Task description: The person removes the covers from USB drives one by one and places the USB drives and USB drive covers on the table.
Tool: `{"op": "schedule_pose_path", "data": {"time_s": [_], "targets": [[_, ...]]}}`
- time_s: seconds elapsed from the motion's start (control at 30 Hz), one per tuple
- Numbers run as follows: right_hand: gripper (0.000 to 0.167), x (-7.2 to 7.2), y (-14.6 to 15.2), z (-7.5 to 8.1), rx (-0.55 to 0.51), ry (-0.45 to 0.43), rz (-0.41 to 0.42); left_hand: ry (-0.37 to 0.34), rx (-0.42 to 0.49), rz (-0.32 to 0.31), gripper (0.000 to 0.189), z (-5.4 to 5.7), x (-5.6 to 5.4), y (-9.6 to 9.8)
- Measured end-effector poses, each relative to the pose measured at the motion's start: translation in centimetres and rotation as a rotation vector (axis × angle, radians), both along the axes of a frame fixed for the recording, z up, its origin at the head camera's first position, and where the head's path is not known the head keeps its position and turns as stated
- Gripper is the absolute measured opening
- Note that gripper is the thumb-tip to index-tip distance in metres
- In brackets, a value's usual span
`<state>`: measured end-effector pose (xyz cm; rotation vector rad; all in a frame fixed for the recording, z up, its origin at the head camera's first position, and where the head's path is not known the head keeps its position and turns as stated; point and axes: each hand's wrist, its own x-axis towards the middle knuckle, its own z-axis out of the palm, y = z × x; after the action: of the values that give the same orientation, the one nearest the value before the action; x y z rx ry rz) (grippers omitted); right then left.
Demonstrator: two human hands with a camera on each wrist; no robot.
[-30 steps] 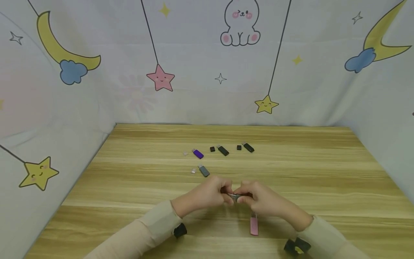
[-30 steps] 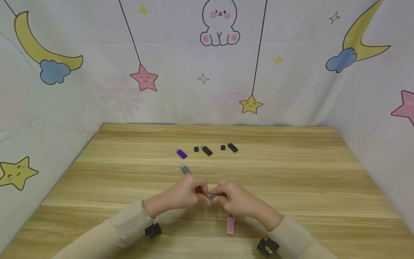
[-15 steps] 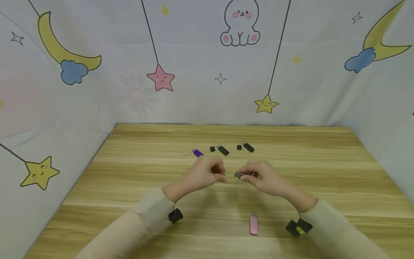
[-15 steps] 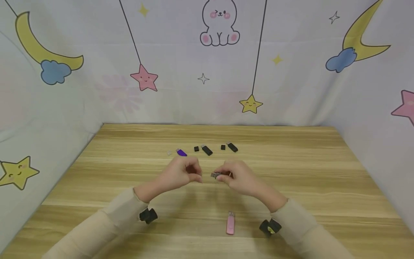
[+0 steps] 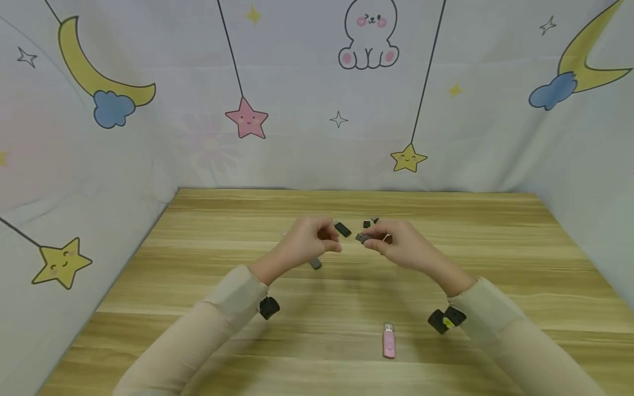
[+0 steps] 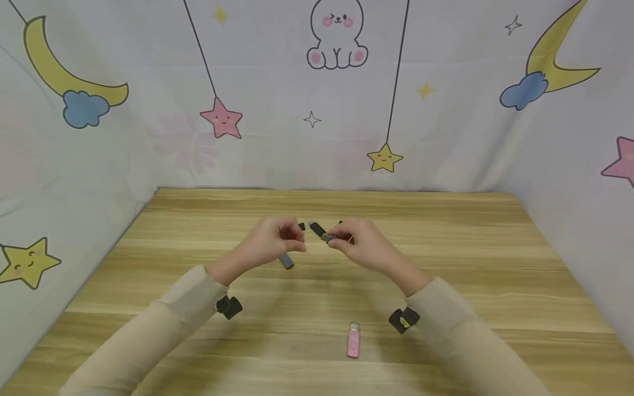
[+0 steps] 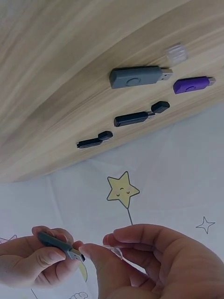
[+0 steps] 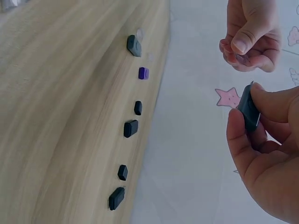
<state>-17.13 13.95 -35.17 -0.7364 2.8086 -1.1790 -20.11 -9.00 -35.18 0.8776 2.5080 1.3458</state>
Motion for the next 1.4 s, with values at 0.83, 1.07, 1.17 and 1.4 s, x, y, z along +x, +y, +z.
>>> {"op": "schedule_pose_path", "data": {"time_s": [0.83, 1.07, 1.17, 1.4], "targets": [[0.034, -4.2, -0.9, -1.7, -0.04, -0.165, -0.082, -0.006, -0.021, 0.08, 0.016, -1.4, -4.0, 0.7], [0.033, -5.2, -1.2, -3.0, -0.097, -0.23, -0.096, -0.003, -0.06, 0.073, 0.013, -2.5, -4.8, 1.3], [0.031, -5.4, -1.2, -3.4, -0.099, -0.243, -0.11, 0.006, -0.101, 0.064, 0.012, -2.9, -5.0, 1.5], [0.023, -6.0, -1.5, -4.3, -0.112, -0.273, -0.12, 0.003, -0.138, 0.041, 0.007, -3.8, -5.4, 1.7]]}}
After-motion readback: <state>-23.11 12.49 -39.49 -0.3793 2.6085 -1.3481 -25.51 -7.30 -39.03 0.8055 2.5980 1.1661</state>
